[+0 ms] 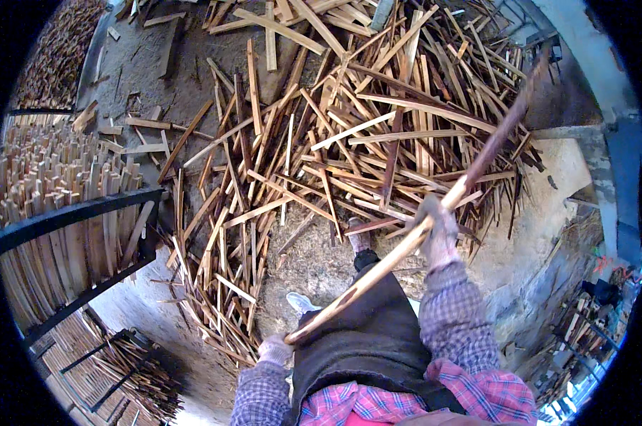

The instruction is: The person uses a pitchfork to gather scattered wood pieces from the floor into a pile. They then squat down, pick up the wood pieces by hand, and bundle them together before placing the bundle onto a metal rack.

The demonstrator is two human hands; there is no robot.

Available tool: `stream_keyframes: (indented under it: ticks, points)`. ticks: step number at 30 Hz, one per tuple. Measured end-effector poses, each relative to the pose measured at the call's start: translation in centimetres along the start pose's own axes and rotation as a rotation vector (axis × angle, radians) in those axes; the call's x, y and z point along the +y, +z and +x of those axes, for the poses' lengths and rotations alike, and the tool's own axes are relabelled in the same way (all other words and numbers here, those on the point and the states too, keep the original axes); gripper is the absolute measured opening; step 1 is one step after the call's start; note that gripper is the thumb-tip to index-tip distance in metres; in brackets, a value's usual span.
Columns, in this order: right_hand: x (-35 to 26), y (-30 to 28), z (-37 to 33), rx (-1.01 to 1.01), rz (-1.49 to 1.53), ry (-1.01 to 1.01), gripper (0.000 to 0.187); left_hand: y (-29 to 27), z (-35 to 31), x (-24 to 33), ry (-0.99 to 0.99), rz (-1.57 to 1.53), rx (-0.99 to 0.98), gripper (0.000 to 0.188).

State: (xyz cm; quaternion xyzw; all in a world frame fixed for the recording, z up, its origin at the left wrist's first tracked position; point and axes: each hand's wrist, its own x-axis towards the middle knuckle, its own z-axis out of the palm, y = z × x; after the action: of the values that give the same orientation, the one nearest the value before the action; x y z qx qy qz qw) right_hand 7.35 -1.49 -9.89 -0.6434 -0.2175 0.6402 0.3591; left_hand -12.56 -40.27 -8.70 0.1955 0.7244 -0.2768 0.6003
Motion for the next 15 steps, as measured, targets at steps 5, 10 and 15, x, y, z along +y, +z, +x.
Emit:
stream_keyframes:
  ticks: [5, 10, 15]
  points:
    - [-10.0, 5.6, 8.2, 0.055, -0.130, 0.079, 0.014, -5.4, -2.4, 9.8, 0.255, -0.039, 0.155, 0.045]
    - [-6.7, 6.4, 14.9, -0.027, -0.319, 0.063, 0.024, -9.9, -12.2, 13.0, 0.253, 0.031, 0.055, 0.051]
    - [-0.8, 7.6, 7.5, -0.099, -0.060, 0.277, 0.026, -9.8, -19.7, 6.3, 0.053, -0.013, -0.229, 0.056]
